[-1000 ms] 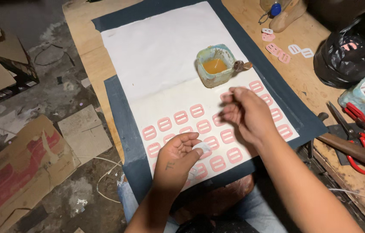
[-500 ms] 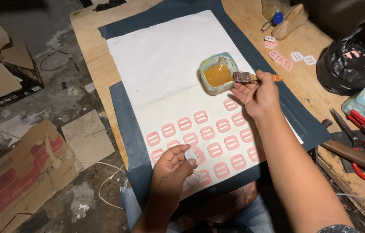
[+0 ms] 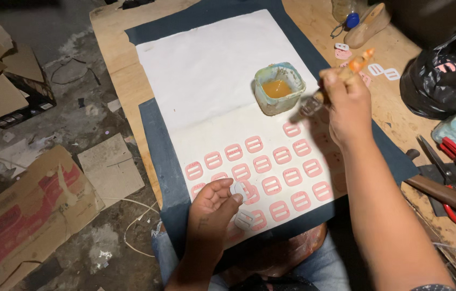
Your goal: The person assembles small white plastic buckles by inserting metal pins and applying adhesive with a brush. They handle each buckle individually, dip the brush into a container of yellow adhesive, and place the assembled buckles on a white sheet.
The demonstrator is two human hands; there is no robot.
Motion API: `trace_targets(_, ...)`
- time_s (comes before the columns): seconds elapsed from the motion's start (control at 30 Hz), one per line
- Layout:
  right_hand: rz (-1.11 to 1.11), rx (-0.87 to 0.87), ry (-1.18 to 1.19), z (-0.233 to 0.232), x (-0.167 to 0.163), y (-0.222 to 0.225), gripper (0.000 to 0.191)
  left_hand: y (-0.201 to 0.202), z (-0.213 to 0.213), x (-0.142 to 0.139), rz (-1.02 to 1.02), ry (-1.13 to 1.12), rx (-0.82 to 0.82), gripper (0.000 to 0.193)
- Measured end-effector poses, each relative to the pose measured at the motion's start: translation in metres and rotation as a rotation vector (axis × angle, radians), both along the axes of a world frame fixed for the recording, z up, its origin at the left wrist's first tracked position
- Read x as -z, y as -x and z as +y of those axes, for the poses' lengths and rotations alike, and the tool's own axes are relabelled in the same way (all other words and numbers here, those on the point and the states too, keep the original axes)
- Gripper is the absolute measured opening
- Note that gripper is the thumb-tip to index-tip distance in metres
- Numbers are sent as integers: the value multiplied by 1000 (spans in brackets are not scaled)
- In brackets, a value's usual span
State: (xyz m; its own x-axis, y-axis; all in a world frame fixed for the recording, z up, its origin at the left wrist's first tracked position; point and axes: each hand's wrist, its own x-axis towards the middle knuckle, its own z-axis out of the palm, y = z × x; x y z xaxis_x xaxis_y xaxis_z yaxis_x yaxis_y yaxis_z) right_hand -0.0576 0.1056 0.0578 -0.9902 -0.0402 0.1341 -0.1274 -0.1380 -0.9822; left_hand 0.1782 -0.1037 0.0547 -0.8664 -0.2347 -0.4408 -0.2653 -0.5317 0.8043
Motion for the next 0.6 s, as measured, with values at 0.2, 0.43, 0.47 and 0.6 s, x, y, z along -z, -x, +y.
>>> trace_targets(0.2, 343, -101, -545, -27, -28, 46, 33, 0, 1, -3, 59, 30, -3, 33)
trace_targets(0.43, 434, -42, -866, -46, -6, 67, 29, -4, -6, 2, 91, -41, -23, 31)
trace_targets(0.47, 448, -35, -893, -48, -4, 69, 28, -4, -6, 2, 94, -25, -20, 31)
trace_targets(0.6, 537, -34, -863, -50, -7, 68, 24, -4, -8, -2, 82, 17, -13, 32)
